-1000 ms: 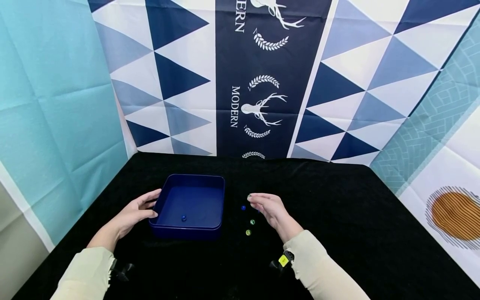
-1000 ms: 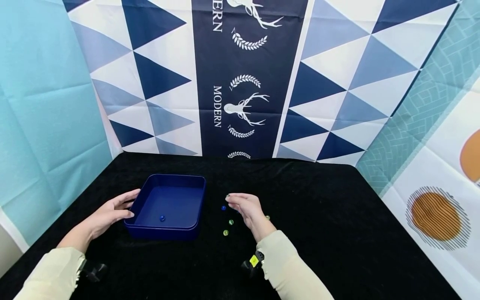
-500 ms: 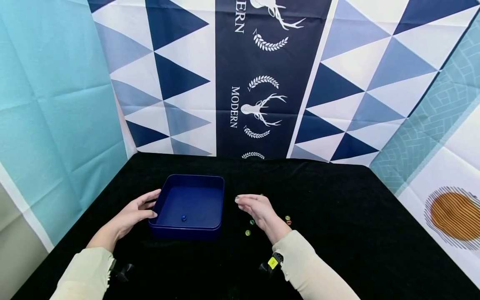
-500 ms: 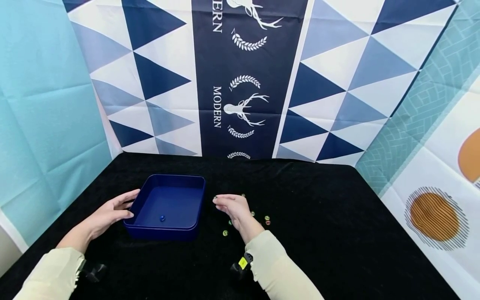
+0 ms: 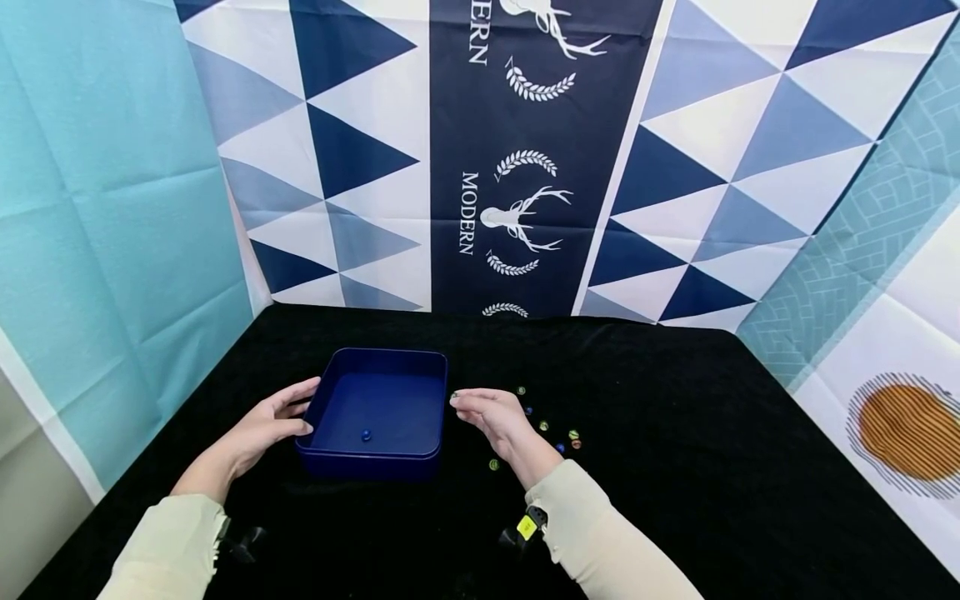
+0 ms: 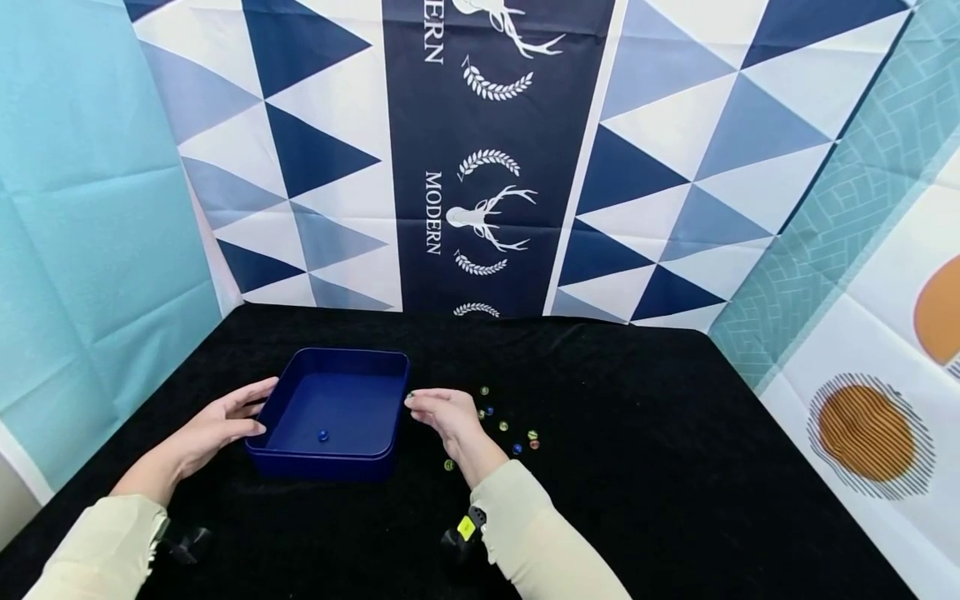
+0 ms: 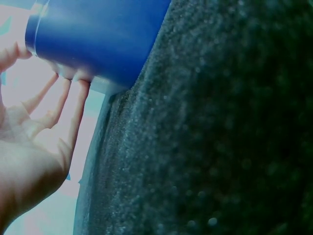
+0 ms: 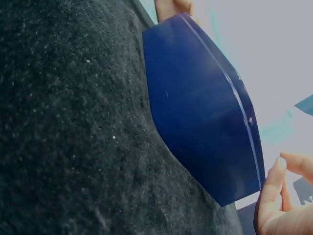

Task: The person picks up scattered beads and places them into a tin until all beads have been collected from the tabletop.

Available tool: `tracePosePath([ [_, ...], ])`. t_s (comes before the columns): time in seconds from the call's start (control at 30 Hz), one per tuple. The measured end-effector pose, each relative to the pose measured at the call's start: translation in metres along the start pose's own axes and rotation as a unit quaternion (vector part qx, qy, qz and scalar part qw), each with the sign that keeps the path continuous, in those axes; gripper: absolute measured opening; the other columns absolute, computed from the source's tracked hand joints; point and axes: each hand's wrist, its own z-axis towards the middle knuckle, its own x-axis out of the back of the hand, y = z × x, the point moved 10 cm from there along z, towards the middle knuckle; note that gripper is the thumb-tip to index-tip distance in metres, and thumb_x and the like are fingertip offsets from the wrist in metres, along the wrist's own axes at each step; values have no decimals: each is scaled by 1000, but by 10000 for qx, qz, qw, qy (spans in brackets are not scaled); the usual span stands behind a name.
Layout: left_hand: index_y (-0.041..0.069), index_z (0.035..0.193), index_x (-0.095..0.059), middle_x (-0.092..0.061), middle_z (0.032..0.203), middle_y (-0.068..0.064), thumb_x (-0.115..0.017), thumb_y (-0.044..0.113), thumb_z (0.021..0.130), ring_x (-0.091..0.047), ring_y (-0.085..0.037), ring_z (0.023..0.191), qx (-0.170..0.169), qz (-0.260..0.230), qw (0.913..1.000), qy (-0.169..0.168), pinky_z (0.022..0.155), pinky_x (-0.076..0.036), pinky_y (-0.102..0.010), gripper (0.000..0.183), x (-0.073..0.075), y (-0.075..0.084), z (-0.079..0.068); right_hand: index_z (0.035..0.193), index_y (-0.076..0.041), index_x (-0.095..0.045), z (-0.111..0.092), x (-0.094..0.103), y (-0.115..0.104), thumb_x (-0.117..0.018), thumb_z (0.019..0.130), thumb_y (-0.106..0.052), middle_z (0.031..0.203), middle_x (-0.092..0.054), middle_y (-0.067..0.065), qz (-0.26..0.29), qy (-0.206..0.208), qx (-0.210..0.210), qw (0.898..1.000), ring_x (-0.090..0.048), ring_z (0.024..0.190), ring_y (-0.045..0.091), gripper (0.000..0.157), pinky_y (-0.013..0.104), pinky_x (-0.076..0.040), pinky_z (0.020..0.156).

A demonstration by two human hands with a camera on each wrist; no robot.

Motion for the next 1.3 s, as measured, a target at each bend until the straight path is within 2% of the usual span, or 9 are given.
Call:
tracePosePath([
  [0.2, 1, 147, -21, -20, 148, -25, -59, 3, 83, -20, -43, 130, -18, -23, 10000, -20, 91, -37, -38, 74, 1, 2, 0, 100, 14, -63, 2, -8, -3, -67, 77, 6, 82, -67, 7, -179, -61, 6, 9998, -62, 69, 10, 25, 23, -50, 69],
  [0.4, 1, 146, -22, -20, 147, -26, -58, 1, 82, -21, -42, 130, -93, -74, 9999, 5, 87, -39, -30, 74, 1, 4, -1, 99, 11, -65, 1, -19, -8, -68, 77, 4, 85, -68, 7, -284, -140, -69, 9995, -62, 71, 10, 24, 26, -50, 73],
  [0.63, 0, 147, -20, -19, 148, -26, -58, 2, 83, -21, -42, 130, -49, -5, 10000, -33, 89, -39, -33, 74, 0, 3, -1, 100, 11, -65, 2, -31, -7, -69, 76, 5, 85, -68, 7, -293, -205, -109, 9993, -63, 71, 11, 25, 27, -50, 74],
  [0.93, 0, 146, -22, -20, 148, -25, -58, 2, 83, -22, -41, 130, -50, -48, 10000, -8, 85, -40, -27, 73, 0, 3, -1, 96, 8, -68, 3, -48, -13, -70, 76, 3, 85, -68, 7, -514, -278, -169, 9981, -64, 74, 12, 21, 28, -50, 76],
  [1.3, 0, 147, -20, -19, 148, -26, -58, 3, 84, -20, -43, 130, -49, -12, 10000, -53, 89, -39, -34, 74, 1, 2, 0, 94, 4, -70, 4, -75, -15, -71, 76, 1, 90, -69, 10, -665, -328, -223, 9970, -65, 76, 14, 18, 33, -50, 79],
])
